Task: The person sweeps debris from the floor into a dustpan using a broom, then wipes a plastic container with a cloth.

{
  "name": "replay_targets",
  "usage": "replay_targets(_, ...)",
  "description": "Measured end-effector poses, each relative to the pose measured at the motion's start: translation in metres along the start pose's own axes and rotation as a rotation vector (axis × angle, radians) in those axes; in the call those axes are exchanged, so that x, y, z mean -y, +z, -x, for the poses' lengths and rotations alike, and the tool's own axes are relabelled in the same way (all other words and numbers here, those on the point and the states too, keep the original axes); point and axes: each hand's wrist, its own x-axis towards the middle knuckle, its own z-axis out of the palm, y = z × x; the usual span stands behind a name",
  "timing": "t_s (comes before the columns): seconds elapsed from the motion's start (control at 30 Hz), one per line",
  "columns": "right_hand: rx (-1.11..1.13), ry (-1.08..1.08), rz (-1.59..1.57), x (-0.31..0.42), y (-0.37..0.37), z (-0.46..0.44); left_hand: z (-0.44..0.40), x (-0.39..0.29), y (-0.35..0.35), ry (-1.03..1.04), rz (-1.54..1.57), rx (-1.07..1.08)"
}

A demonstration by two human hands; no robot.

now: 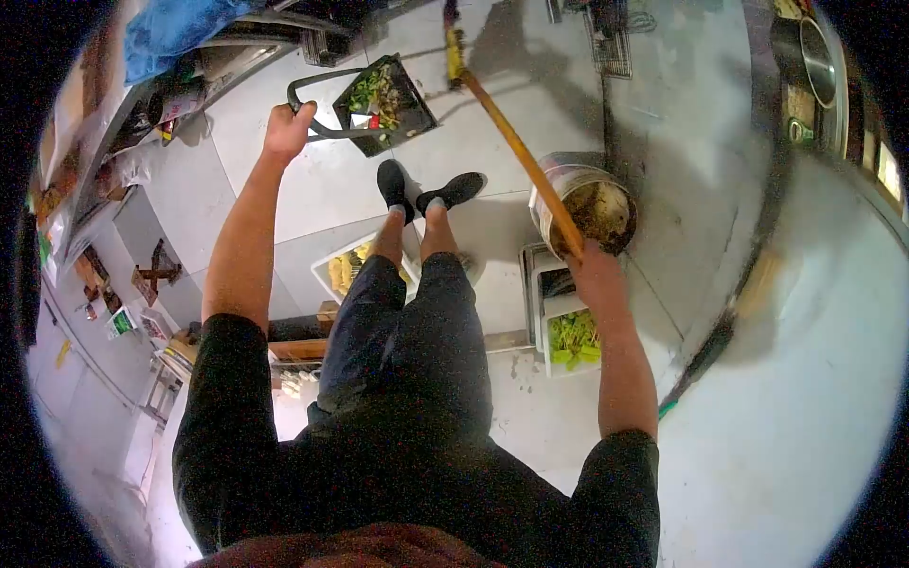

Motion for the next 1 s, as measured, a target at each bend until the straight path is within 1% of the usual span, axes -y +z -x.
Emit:
replay_targets(0.07, -0.005, 0.006, 0.007, -0.001, 0.008, -0.006, -0.007, 0.013, 0.004, 0.029, -0.079, 0.011)
replay_targets(0.13, 0.008, 0.022, -0.002, 0.000, 0.034, -0.009, -0.009, 0.013, 0.006, 0.051, -0.110, 0.028)
replay_targets(0.23, -0.015, -0.119, -0.157, 0.026, 0.085, -0.010, -0.012, 0.008, 0.008, 0.060, -0.118, 0.082)
replay_targets(0.33, 0.132, -0.176, -0.395, 0.050, 0.111, -0.030, -0.015, -0.008, 0.005, 0.074, -0.157, 0.087)
replay_targets(0.37, 0.152, -0.180, -0.399, 0.047, 0.110, -0.029, -0.022, 0.002, 0.008, 0.107, -0.163, 0.101)
replay_targets(0.4, 0.150, -0.139, -0.389, 0.049, 0.096, -0.010, -0.019, 0.004, 0.005, 0.109, -0.184, 0.113)
replay_targets(0.47, 0.126, -0.072, -0.359, 0.047, 0.052, 0.015, -0.019, -0.003, 0.000, 0.127, -0.219, 0.113)
replay_targets(0.5, 0.152, -0.019, -0.263, 0.037, 0.048, 0.015, -0.019, -0.001, -0.001, 0.130, -0.203, 0.123)
replay_targets(0.6, 0.100, 0.016, -0.103, 0.023, 0.037, 0.002, -0.018, 0.002, -0.009, 0.109, -0.179, 0.163)
replay_targets(0.63, -0.014, -0.064, -0.110, 0.015, 0.046, -0.009, -0.014, -0.004, -0.015, 0.086, -0.181, 0.185)
replay_targets(0.67, 0.000, -0.059, -0.133, 0.011, 0.057, -0.022, -0.013, -0.007, -0.018, 0.063, -0.186, 0.213)
replay_targets(0.73, 0.041, -0.035, -0.181, 0.020, 0.069, -0.040, -0.013, 0.002, -0.013, 0.080, -0.173, 0.210)
replay_targets(0.8, 0.068, -0.139, -0.169, 0.044, 0.092, -0.058, -0.019, 0.009, -0.007, 0.089, -0.147, 0.193)
replay_targets(0.83, 0.084, -0.193, -0.163, 0.055, 0.099, -0.060, -0.023, 0.011, -0.004, 0.089, -0.130, 0.183)
replay_targets(0.87, 0.120, -0.202, -0.198, 0.060, 0.101, -0.057, -0.026, 0.013, -0.002, 0.094, -0.113, 0.173)
replay_targets(0.9, 0.145, -0.211, -0.233, 0.066, 0.095, -0.053, -0.027, 0.008, -0.005, 0.120, -0.188, 0.183)
replay_targets(0.93, 0.176, -0.217, -0.268, 0.069, 0.090, -0.047, -0.027, 0.004, -0.007, 0.124, -0.182, 0.196)
replay_targets(1.0, 0.109, -0.153, -0.298, 0.059, 0.087, -0.017, -0.024, 0.001, -0.016, 0.119, -0.167, 0.214)
